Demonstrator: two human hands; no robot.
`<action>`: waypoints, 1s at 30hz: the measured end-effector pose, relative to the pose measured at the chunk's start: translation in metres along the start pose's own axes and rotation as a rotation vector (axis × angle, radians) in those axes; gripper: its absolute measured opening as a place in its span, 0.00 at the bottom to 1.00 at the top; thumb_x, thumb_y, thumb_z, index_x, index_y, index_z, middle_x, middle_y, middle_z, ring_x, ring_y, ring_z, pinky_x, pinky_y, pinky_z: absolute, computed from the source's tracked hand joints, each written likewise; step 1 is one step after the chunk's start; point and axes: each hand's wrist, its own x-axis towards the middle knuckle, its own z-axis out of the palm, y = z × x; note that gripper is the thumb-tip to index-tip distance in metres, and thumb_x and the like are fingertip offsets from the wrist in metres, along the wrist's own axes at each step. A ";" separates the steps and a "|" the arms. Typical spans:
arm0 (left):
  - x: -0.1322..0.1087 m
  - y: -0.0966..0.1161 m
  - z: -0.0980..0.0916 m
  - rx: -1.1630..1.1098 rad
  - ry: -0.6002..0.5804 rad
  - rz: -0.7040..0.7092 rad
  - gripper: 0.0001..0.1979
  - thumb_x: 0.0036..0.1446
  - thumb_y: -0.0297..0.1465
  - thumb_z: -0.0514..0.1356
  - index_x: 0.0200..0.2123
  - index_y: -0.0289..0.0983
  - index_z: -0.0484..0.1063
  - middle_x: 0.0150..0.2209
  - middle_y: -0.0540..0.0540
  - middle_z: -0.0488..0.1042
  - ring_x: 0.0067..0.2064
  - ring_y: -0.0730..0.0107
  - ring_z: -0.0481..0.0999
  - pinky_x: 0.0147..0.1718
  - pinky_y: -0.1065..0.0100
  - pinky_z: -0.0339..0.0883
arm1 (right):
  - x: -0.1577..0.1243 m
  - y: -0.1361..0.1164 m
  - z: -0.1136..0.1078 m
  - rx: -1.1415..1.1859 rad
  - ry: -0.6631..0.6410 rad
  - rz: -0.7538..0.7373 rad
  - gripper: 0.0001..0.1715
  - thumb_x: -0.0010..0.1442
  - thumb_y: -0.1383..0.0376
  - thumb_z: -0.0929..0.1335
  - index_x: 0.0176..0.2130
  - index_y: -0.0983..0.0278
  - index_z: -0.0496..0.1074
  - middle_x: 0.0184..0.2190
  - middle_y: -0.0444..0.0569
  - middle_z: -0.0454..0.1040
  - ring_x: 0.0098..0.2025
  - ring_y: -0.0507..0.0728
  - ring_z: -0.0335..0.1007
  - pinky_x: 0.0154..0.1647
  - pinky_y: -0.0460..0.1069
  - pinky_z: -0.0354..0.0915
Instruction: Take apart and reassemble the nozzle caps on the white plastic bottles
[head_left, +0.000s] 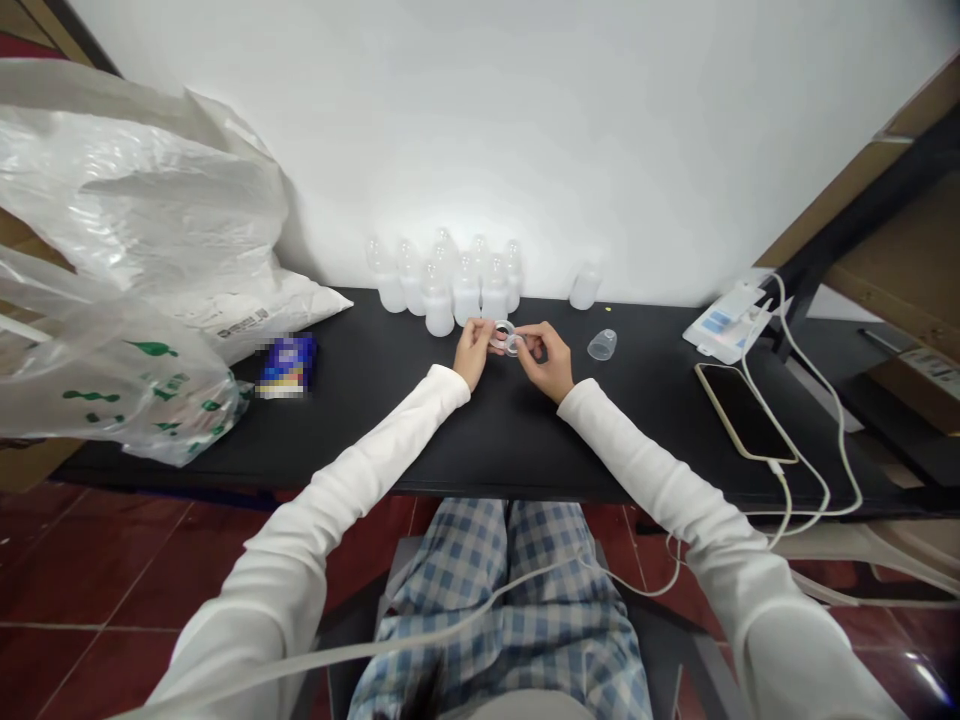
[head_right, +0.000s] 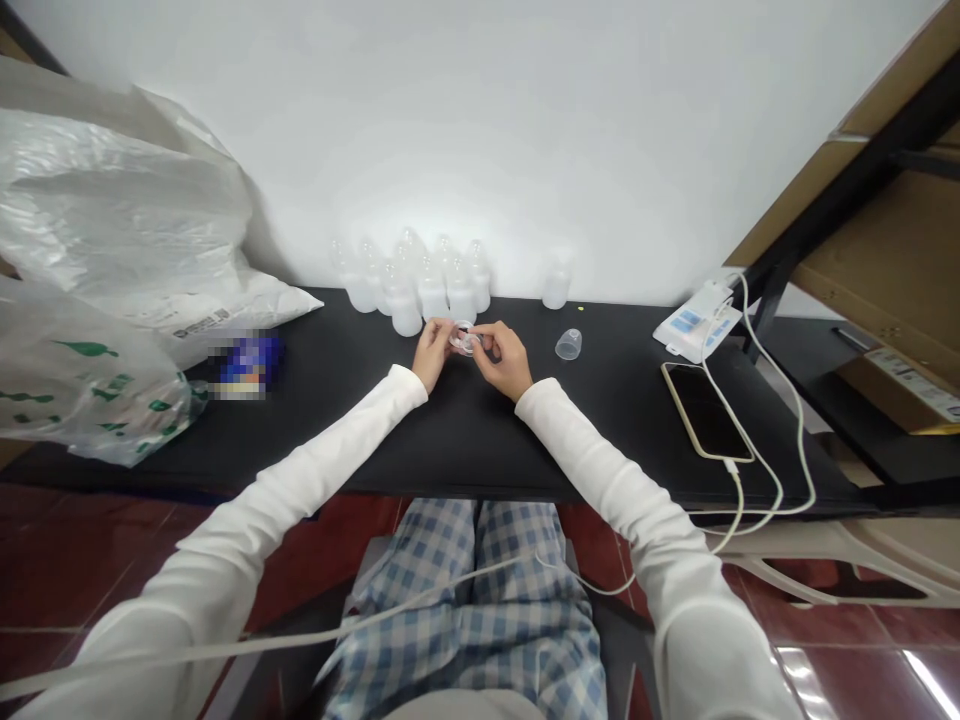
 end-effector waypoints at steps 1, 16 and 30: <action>-0.001 -0.001 0.007 -0.031 -0.001 -0.011 0.22 0.59 0.53 0.62 0.35 0.39 0.64 0.30 0.50 0.76 0.32 0.71 0.79 0.33 0.68 0.75 | 0.001 0.002 0.001 -0.028 0.005 0.001 0.14 0.68 0.55 0.65 0.44 0.60 0.74 0.28 0.45 0.66 0.28 0.53 0.60 0.35 0.52 0.63; -0.005 -0.004 0.028 -0.054 -0.038 -0.024 0.18 0.57 0.43 0.68 0.39 0.38 0.67 0.30 0.52 0.75 0.32 0.73 0.80 0.35 0.69 0.78 | 0.007 0.023 0.003 -0.042 0.126 0.152 0.08 0.62 0.62 0.68 0.41 0.61 0.67 0.35 0.45 0.65 0.31 0.52 0.59 0.35 0.50 0.63; -0.006 -0.003 0.022 0.064 0.015 0.048 0.16 0.55 0.41 0.69 0.38 0.37 0.70 0.28 0.53 0.73 0.28 0.77 0.77 0.28 0.75 0.73 | 0.006 0.017 0.001 0.187 -0.119 0.348 0.22 0.64 0.45 0.64 0.40 0.60 0.69 0.26 0.41 0.68 0.27 0.50 0.59 0.31 0.47 0.59</action>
